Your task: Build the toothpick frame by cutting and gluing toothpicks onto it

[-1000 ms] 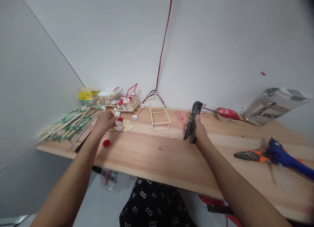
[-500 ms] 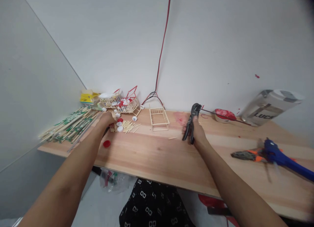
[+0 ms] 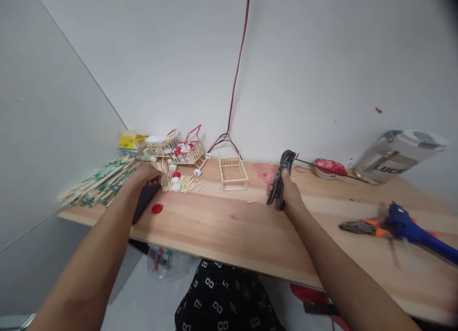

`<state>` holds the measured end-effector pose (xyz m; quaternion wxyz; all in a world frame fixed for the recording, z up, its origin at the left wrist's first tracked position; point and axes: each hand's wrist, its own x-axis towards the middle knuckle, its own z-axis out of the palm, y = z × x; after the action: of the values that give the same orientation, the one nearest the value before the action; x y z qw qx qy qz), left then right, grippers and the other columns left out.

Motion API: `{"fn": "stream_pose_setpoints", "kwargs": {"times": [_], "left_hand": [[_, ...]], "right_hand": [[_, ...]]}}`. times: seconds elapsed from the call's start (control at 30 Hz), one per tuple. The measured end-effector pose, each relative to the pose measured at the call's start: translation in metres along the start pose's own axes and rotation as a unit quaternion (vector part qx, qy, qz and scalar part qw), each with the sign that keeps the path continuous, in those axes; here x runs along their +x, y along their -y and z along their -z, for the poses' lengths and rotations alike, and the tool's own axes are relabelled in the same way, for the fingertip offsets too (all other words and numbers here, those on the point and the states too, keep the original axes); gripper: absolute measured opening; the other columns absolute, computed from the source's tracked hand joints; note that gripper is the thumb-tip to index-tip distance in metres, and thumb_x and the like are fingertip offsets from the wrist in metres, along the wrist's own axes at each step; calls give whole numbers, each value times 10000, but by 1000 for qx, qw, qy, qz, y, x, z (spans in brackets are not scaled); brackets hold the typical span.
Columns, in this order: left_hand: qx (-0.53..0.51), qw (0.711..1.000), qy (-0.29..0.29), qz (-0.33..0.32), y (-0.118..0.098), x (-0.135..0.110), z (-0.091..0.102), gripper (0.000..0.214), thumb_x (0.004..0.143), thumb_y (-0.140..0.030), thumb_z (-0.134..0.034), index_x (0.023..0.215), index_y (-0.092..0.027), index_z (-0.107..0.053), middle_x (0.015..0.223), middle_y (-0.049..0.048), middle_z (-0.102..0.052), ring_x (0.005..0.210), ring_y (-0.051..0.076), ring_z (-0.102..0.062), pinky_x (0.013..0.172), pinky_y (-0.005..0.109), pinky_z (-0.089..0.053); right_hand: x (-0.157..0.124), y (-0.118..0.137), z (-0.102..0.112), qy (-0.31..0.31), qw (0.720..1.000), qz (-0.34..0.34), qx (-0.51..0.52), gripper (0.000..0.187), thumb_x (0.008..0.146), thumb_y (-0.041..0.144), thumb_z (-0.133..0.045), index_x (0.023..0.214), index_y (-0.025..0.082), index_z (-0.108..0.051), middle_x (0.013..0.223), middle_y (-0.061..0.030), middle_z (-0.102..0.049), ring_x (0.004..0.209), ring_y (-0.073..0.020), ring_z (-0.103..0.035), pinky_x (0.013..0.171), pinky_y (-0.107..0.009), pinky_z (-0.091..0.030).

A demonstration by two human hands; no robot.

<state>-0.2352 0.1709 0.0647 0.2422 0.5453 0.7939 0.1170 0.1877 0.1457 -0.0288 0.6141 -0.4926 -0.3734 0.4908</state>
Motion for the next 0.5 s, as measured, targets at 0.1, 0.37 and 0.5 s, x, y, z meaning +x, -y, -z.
{"fn": "stream_pose_setpoints", "kwargs": {"times": [0.1,0.37,0.5], "left_hand": [[-75,997,-1,-25,6,-21,6,318,808,-308,-530,537,-145,-501,447,2,-436,407,82,-371,412,189,-281],[-353,900,160,-202,-35,-87,-28,295,729,-397,-687,676,-147,-539,483,-38,-473,387,38,-323,384,177,-179],[-382,854,237,-261,-91,-108,-61,257,760,-370,-693,763,-139,-580,508,-35,-527,392,31,-372,383,162,-202]], "right_hand": [[-4,9,1,5,999,-1,37,534,708,701,-632,687,169,-593,560,-20,-613,476,-137,-590,427,-231,-482],[-22,29,-2,72,994,57,53,389,709,553,-725,749,177,-631,598,5,-575,559,-128,-560,543,-244,-486],[-32,29,-9,112,988,106,-10,355,775,496,-684,879,157,-675,649,2,-569,621,-133,-542,591,-254,-464]]}}
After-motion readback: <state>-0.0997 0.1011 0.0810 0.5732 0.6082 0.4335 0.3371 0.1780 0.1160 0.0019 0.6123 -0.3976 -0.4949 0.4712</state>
